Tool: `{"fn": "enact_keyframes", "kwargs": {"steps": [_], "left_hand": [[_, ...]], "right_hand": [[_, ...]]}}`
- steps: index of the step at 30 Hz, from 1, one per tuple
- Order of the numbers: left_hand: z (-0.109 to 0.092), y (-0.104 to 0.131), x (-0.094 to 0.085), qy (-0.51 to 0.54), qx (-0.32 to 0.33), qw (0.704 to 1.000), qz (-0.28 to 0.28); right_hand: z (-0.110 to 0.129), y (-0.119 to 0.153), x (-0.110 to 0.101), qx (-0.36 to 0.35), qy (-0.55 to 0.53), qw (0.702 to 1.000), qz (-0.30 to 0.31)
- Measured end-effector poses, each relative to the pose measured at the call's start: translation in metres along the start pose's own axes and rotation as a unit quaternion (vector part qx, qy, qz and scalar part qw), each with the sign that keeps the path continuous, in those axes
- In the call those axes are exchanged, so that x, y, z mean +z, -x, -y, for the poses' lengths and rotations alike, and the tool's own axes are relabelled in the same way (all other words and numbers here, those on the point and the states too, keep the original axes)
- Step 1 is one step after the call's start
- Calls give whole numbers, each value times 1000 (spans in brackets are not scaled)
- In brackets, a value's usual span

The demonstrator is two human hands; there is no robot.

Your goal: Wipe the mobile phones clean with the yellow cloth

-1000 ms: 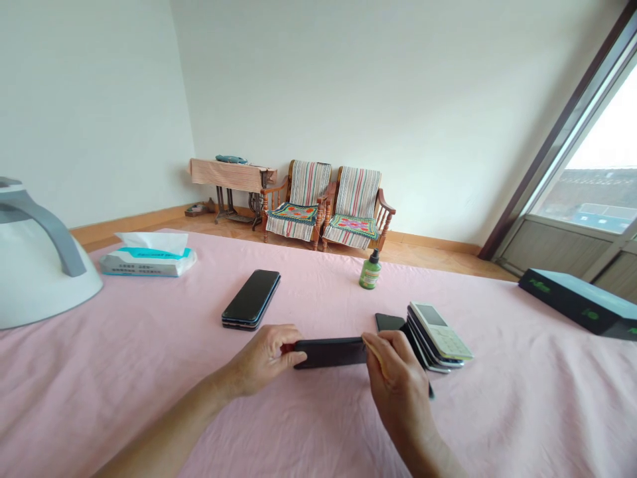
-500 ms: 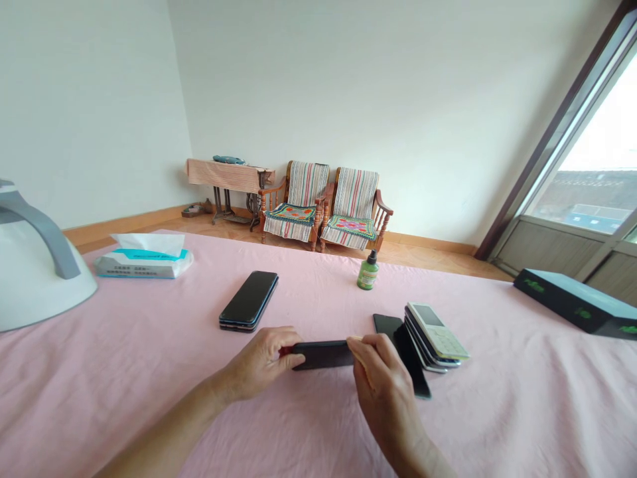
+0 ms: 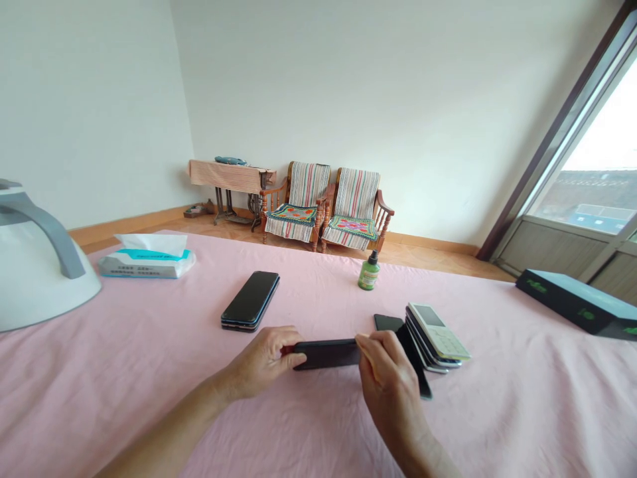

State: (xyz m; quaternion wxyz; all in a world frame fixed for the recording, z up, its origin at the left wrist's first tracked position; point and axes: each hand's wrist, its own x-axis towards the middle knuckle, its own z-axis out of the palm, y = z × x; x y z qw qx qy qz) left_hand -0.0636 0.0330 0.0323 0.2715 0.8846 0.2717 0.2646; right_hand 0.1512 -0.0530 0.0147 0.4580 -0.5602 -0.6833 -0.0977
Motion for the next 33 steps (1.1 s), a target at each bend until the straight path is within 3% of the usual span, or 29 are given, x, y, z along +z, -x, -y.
{"fn": "enact_keyframes", "kwargs": {"steps": [3,8,13,21,29,33], "left_hand": [[0,0,0,0,1,1000,1],[0,1,-1,-5,3,1000,4],[-1,0,-1,-4,-4,1000,8],[1,0,-9,-27,-22,999,4],[-1,2,-7,-16,-25,1000,11],[-2,2,-6,-21,-30,999,14]], "right_hand": [[3,0,1,-25,-26,999,30],[1,-1,0,19,0,1000,-17],[3,-1,1,-16,-27,999,21],[-20,-8,-22,89,15,994,-60],[-15,-1,-13,65,-7,997,-49],[-6,1,-7,28,-31,999,-5]]}}
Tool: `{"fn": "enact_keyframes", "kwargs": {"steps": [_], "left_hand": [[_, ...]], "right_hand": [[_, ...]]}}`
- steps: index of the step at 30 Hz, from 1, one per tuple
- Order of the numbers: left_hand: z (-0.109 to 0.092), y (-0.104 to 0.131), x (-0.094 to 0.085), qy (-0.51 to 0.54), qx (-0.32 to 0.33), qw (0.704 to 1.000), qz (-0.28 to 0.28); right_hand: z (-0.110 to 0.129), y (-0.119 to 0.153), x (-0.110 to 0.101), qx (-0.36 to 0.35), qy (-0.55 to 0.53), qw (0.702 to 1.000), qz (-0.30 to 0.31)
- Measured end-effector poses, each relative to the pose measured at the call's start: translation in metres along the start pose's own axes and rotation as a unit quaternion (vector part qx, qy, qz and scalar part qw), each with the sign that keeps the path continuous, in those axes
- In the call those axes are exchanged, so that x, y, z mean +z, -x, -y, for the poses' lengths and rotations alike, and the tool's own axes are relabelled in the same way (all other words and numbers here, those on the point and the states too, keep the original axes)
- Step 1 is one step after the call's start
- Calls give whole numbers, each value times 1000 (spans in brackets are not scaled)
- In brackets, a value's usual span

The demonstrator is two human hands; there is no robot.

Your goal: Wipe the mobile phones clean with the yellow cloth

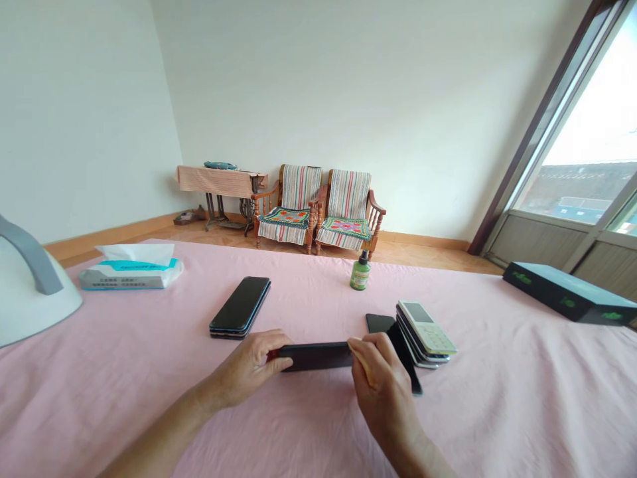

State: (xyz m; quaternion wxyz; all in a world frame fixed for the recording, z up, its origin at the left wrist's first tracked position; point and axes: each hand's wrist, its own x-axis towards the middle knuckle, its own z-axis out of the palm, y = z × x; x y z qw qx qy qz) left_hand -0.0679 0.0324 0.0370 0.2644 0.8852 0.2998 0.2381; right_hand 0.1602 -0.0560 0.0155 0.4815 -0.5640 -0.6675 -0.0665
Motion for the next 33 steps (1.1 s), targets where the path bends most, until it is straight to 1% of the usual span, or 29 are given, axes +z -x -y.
{"fn": "enact_keyframes", "kwargs": {"steps": [2,6,8,10,12,15,17,19,22,24,28,33], "left_hand": [[-1,-1,0,1,0,1000,0],[0,-1,0,3,3,1000,0],[0,-1,0,3,2,1000,-1],[0,-1,0,3,1,1000,-2],[0,-1,0,5,3,1000,-3],[0,-1,0,10,6,1000,-5],[0,-1,0,11,6,1000,-5],[-1,-1,0,10,6,1000,-5],[-1,-1,0,9,3,1000,-5],[-1,-1,0,10,1,1000,-6],[0,-2,1,11,-5,1000,-9],[0,-3,2,0,-13,1000,-20]], "right_hand": [[0,-1,-1,5,0,1000,2],[-5,-4,-6,52,39,997,-42],[-6,-3,-5,42,39,997,-43],[-4,-2,-2,14,24,999,-25],[-4,-1,-1,4,18,1000,-13],[-5,-3,-1,26,39,998,-38],[-5,-3,-2,26,49,997,-52],[-2,-3,0,6,40,998,-41],[5,-3,4,-21,8,1000,-3],[5,-4,3,-11,6,1000,2],[-4,-6,-4,39,44,998,-36],[-10,-4,-7,29,67,996,-58]]}}
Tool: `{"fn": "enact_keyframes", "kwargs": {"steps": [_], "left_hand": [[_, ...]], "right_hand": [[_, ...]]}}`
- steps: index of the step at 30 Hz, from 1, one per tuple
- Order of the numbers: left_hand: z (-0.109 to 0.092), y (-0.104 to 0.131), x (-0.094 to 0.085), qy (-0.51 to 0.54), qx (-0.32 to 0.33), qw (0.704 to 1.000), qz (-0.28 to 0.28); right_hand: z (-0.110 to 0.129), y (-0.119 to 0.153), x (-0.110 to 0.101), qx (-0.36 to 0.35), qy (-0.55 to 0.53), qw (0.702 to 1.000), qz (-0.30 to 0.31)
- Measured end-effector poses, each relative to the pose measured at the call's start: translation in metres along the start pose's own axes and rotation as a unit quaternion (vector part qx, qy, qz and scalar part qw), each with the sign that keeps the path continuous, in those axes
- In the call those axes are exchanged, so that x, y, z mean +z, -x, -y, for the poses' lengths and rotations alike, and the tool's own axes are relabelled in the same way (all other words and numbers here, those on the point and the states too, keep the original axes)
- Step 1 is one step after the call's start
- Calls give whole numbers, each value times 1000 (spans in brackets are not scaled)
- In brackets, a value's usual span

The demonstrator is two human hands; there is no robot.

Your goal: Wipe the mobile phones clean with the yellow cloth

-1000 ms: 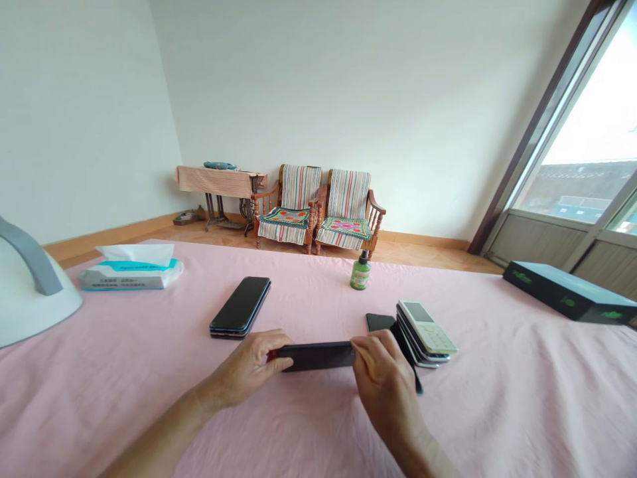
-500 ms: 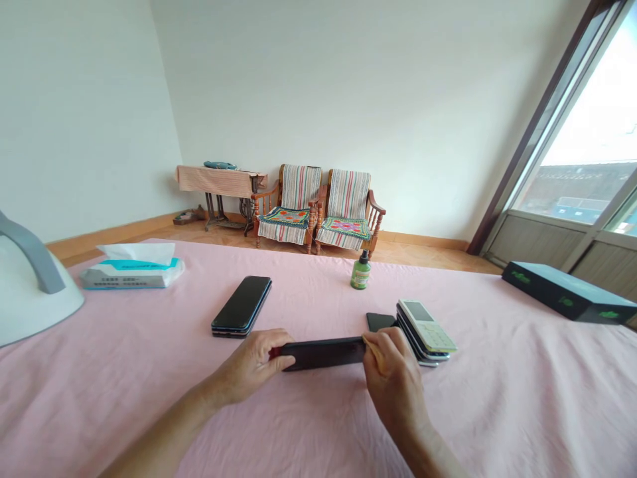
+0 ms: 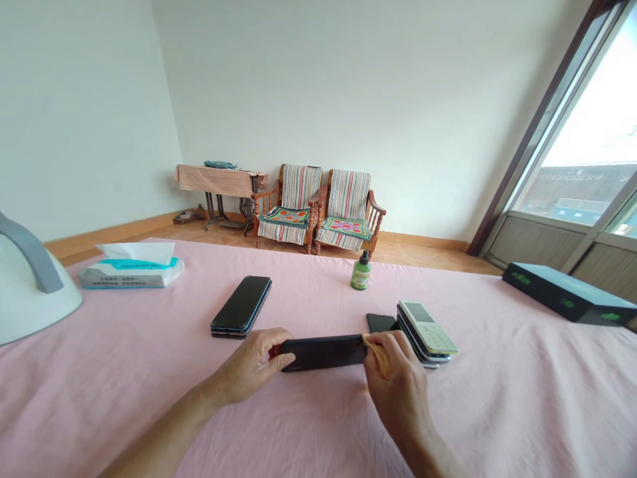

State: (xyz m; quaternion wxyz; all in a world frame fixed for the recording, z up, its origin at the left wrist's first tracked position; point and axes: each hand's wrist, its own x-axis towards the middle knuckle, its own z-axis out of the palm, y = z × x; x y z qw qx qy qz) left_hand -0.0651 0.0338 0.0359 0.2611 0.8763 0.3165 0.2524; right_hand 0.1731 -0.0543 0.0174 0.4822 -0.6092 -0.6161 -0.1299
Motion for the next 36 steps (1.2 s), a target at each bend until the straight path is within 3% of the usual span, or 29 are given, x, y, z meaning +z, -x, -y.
{"fn": "enact_keyframes", "kwargs": {"steps": [8,13,18,22,27,32,36], "left_hand": [[-4,0,-2,23,1,1000,16],[-2,0,-2,32,12,999,24],[-1,0,-2,43,15,999,29],[-1,0,-2,40,13,999,28],[1,0,-1,41,12,999,31],[-1,1,-2,42,7,999,30],[-2,1,-2,43,6,998,35]], "right_hand": [[1,3,7,3,-2,1000,6],[4,7,11,-31,-44,997,48],[3,6,9,-7,-41,999,26],[4,6,9,-35,-51,996,61],[4,6,10,-4,-44,999,23],[4,7,10,-34,-62,995,70],[3,6,9,-2,-51,998,27]]}}
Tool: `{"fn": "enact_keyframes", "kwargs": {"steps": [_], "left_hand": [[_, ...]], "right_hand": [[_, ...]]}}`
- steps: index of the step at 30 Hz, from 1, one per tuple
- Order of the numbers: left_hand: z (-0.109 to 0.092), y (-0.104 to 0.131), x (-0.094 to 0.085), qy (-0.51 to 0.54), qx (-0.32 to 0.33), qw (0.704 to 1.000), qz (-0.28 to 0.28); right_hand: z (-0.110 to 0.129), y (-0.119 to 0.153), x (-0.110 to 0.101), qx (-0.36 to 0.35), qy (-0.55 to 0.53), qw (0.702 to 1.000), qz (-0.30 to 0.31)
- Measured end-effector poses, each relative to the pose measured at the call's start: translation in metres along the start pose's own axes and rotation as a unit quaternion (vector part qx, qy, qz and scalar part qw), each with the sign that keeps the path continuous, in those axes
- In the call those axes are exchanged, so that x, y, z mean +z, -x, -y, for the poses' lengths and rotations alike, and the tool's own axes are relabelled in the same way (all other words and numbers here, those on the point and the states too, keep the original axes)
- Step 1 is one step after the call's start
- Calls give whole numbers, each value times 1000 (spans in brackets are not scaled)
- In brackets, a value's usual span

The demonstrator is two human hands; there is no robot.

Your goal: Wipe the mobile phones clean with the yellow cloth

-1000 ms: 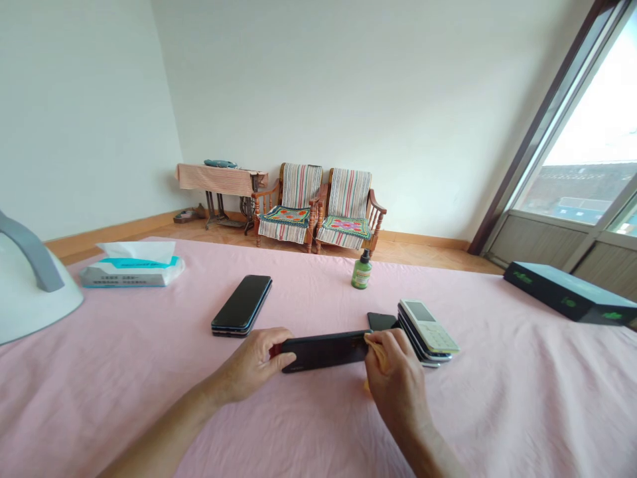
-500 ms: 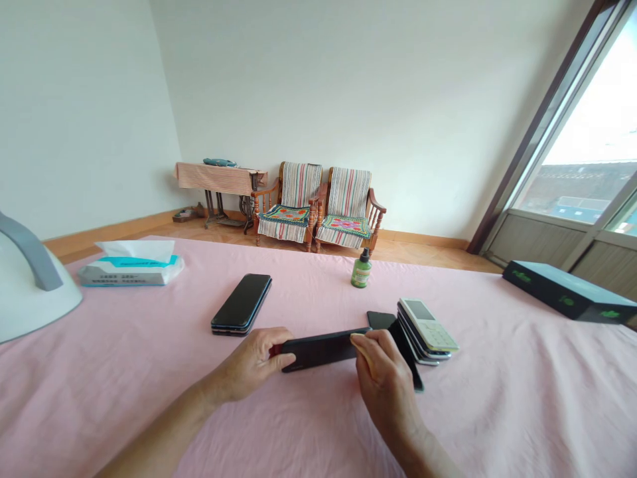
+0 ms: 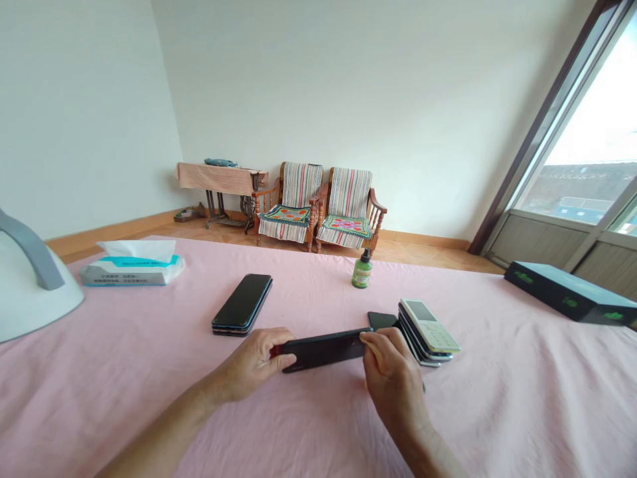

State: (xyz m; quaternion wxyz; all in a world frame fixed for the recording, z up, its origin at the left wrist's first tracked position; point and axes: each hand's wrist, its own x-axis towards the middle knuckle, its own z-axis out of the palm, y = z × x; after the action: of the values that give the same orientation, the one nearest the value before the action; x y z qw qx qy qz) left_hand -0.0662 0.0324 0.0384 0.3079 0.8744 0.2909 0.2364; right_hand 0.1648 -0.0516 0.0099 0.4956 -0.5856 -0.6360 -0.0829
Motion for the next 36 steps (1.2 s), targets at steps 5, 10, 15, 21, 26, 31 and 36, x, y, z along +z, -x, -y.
{"fn": "enact_keyframes", "kwargs": {"steps": [5,10,15,21,26,31,36], "left_hand": [[1,-1,0,-2,0,1000,-3],[2,-1,0,4,3,1000,2],[1,0,0,0,-1,1000,-2],[1,-2,0,4,1,1000,0],[0,-1,-1,-1,-1,1000,-1],[0,-1,0,-2,-1,1000,0],[1,-1,-1,-1,-2,1000,-2]], "right_hand": [[0,0,1,-29,-15,999,40],[-1,-1,1,3,-3,1000,-3],[2,0,2,-24,-20,999,41],[1,-1,1,-6,-15,1000,14],[2,-1,2,-12,-28,999,27],[0,-2,2,-8,-18,1000,11],[0,-4,1,-1,-16,1000,18]]}}
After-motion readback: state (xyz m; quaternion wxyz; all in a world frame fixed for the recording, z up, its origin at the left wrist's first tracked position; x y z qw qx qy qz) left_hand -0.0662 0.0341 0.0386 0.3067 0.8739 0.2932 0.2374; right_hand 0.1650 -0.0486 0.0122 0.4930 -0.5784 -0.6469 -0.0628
